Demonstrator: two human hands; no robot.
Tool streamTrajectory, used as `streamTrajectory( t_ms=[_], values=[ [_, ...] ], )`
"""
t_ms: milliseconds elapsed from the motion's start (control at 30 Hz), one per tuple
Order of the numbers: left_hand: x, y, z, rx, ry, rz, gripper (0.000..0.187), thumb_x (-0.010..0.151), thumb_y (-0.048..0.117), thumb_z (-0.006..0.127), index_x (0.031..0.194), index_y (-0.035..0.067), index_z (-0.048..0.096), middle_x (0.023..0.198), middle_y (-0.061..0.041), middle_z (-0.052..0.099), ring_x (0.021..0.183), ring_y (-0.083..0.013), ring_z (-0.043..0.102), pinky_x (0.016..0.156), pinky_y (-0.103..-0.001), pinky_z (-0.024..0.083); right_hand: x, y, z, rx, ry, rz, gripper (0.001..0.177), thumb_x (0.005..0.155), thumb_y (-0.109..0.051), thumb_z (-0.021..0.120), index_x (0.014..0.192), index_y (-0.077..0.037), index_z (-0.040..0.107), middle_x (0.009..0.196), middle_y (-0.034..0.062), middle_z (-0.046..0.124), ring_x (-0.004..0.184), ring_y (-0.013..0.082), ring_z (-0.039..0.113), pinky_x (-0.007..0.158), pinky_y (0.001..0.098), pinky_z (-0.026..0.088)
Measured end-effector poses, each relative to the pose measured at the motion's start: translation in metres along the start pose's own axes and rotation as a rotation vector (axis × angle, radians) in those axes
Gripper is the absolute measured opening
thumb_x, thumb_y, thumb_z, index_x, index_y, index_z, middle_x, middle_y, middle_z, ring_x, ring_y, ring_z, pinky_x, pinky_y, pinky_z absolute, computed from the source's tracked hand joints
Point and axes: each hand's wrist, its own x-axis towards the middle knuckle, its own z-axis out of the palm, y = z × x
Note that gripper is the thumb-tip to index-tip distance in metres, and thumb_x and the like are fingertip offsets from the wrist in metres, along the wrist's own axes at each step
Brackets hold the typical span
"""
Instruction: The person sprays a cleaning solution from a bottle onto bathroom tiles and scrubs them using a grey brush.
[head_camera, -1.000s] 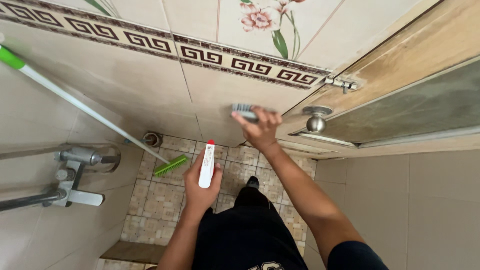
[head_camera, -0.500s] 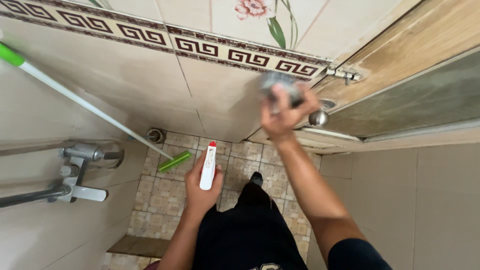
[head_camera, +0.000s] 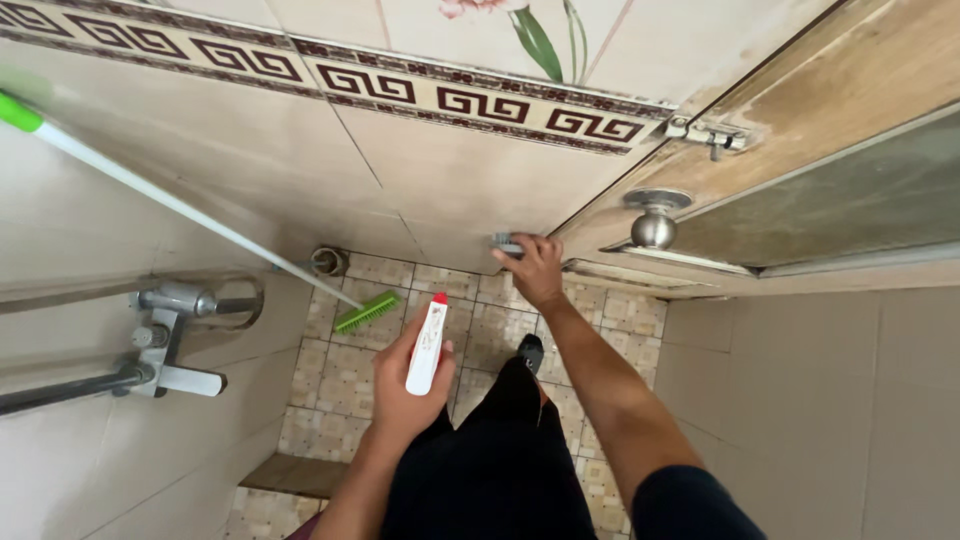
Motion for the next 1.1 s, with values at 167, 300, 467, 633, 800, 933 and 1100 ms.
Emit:
streamTrajectory(
  t_ms=[167, 300, 467, 633, 800, 933, 1100],
  values=[
    [-0.006, -0.007, 0.0, 0.004, 0.013, -0.009, 0.055, 0.082, -0.002, 0.071, 0.136, -0.005, 0.058, 0.087, -0.009, 0.073, 0.076, -0.011, 0.071, 0.07, -0.028, 0.058, -0.013, -0.009, 0.017, 0.137, -0.035, 0.144, 0.053, 0.071, 0.001, 0.072, 0.114, -0.029, 0.074, 0.125, 0.0047, 0.058, 0.116, 0.0302, 0.048, 0.099, 0.0517, 0.035],
    [0.002, -0.004, -0.003, 0.029, 0.017, -0.004, 0.05, 0.084, -0.002, 0.07, 0.133, -0.005, 0.061, 0.082, -0.008, 0.072, 0.07, -0.0102, 0.069, 0.065, -0.027, 0.057, 0.032, -0.032, -0.015, 0.1, 0.117, 0.107, 0.053, 0.071, 0.0, 0.076, 0.113, -0.033, 0.075, 0.121, 0.0032, 0.057, 0.114, 0.0282, 0.047, 0.096, 0.0507, 0.034],
    [0.008, -0.003, 0.001, -0.032, 0.017, 0.044, 0.049, 0.085, -0.003, 0.069, 0.134, -0.007, 0.06, 0.09, -0.009, 0.072, 0.077, -0.01, 0.069, 0.071, -0.027, 0.057, 0.153, -0.059, -0.092, 0.041, 0.6, 0.035, 0.037, 0.092, -0.011, 0.084, 0.116, -0.036, 0.073, 0.122, 0.0042, 0.043, 0.119, 0.0245, 0.04, 0.099, 0.0383, 0.039],
    [0.01, -0.004, -0.003, -0.044, 0.011, -0.019, 0.048, 0.086, -0.003, 0.069, 0.132, -0.007, 0.061, 0.081, -0.007, 0.068, 0.07, -0.0088, 0.063, 0.066, -0.025, 0.054, 0.222, -0.052, -0.184, -0.017, 0.792, 0.09, 0.035, 0.087, -0.016, 0.085, 0.118, -0.023, 0.069, 0.123, 0.0091, 0.045, 0.117, 0.028, 0.039, 0.098, 0.0456, 0.034],
    [0.015, -0.008, -0.014, -0.114, 0.009, -0.009, 0.047, 0.086, -0.003, 0.069, 0.132, -0.008, 0.06, 0.079, -0.005, 0.068, 0.069, -0.0076, 0.063, 0.065, -0.025, 0.054, 0.188, -0.054, -0.108, -0.079, 0.568, -0.235, 0.038, 0.095, -0.024, 0.077, 0.128, -0.041, 0.069, 0.123, -0.0025, 0.047, 0.113, 0.0196, 0.042, 0.096, 0.0389, 0.035],
    [0.012, -0.014, -0.03, -0.118, 0.017, 0.026, 0.047, 0.088, -0.003, 0.069, 0.134, -0.007, 0.06, 0.083, -0.005, 0.069, 0.072, -0.0072, 0.064, 0.067, -0.024, 0.055, 0.081, -0.045, -0.004, -0.18, -0.11, -0.339, 0.051, 0.09, -0.017, 0.064, 0.137, -0.036, 0.063, 0.136, 0.0008, 0.054, 0.123, 0.0206, 0.047, 0.097, 0.0432, 0.038],
    [0.008, -0.03, -0.049, -0.033, -0.004, -0.024, 0.05, 0.084, -0.001, 0.071, 0.133, -0.005, 0.062, 0.08, -0.006, 0.07, 0.068, -0.0073, 0.065, 0.065, -0.024, 0.055, 0.028, -0.023, 0.036, -0.149, -0.474, -0.314, 0.047, 0.09, -0.018, 0.062, 0.136, -0.024, 0.062, 0.142, 0.0083, 0.055, 0.13, 0.0261, 0.05, 0.106, 0.0461, 0.038]
  ],
)
